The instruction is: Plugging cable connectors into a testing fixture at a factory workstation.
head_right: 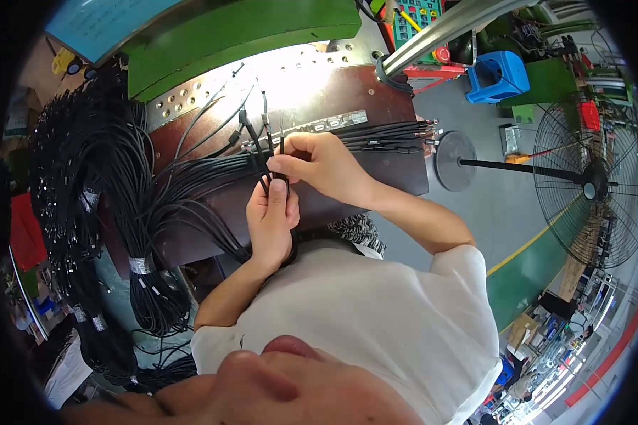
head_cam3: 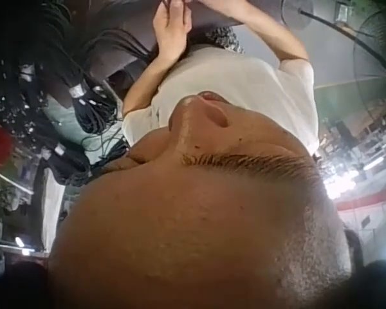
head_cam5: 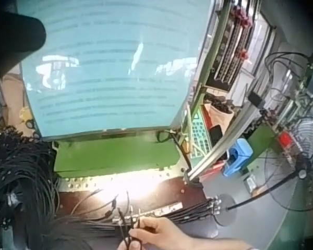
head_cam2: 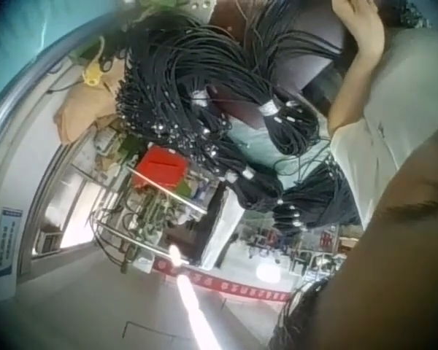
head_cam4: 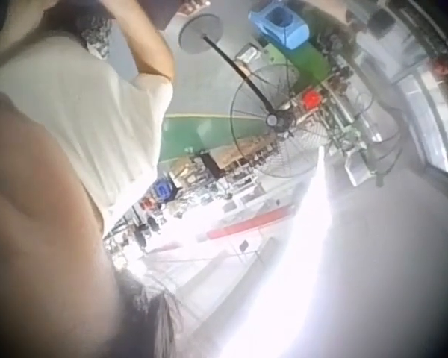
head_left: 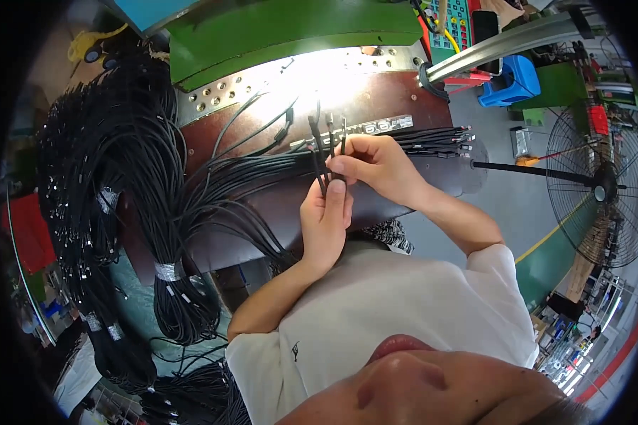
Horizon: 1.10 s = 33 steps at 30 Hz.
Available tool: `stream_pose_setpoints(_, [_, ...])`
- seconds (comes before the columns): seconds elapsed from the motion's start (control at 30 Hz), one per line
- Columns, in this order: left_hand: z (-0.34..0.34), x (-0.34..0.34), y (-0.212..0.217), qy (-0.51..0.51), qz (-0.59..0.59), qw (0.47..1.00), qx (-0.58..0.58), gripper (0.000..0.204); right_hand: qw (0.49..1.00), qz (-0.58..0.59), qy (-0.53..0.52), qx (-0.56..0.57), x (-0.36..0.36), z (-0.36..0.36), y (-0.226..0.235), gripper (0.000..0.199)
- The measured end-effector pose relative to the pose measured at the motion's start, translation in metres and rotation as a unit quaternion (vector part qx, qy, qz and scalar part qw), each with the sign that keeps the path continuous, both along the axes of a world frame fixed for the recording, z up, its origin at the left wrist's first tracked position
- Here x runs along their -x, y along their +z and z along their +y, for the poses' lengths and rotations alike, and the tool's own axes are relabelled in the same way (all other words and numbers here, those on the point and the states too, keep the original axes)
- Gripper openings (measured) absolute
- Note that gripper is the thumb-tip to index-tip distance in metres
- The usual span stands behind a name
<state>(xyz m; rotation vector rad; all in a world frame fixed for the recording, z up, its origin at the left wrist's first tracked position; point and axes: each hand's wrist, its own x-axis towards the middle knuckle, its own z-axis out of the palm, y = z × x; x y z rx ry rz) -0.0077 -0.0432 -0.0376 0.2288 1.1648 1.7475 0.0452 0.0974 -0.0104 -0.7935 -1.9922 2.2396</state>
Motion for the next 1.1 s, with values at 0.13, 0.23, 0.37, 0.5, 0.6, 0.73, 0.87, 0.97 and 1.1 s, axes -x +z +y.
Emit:
stream_pose_setpoints(0.13, [-0.002,0.005,0.007,0.012,-0.027,0.999,0.014,0.03,0.838,0.155,-0.02,-0.523,-0.005,0.009,0.001,0.017])
stream_pose_setpoints(0.23, [-0.002,0.011,0.009,-0.018,-0.069,0.997,0.016,0.031,0.707,0.2,-0.065,-0.675,0.0,0.014,-0.005,0.035])
stream_pose_setpoints(0.37, [-0.009,0.009,0.013,-0.109,-0.096,0.988,0.045,0.032,0.698,0.215,0.005,-0.683,0.007,0.031,-0.02,0.032])
stream_pose_setpoints(0.5, [-0.017,0.014,0.011,-0.039,0.071,0.996,0.037,0.037,0.8,0.211,0.024,-0.562,0.013,0.026,-0.025,0.024])
stream_pose_setpoints(0.6, [-0.025,0.02,0.013,-0.078,-0.073,0.994,-0.023,0.039,0.818,0.183,0.051,-0.543,0.02,0.019,-0.014,0.021])
stream_pose_setpoints(0.73, [-0.025,0.019,0.014,-0.082,-0.107,0.99,-0.033,0.039,0.775,0.093,0.141,-0.609,0.025,0.018,0.001,0.013])
stream_pose_setpoints(0.87, [-0.025,0.024,0.015,-0.106,-0.137,0.984,-0.039,0.04,0.754,0.18,0.125,-0.619,0.018,0.027,-0.006,0.023])
stream_pose_setpoints(0.97, [-0.017,0.025,0.026,-0.171,-0.18,0.968,-0.042,0.04,0.674,0.257,0.055,-0.69,0.013,0.024,0.0,0.027])
stream_pose_setpoints(1.1, [-0.02,0.028,0.031,-0.162,-0.045,0.986,0.006,0.041,0.734,0.224,-0.027,-0.641,0.0,0.03,-0.016,0.03])
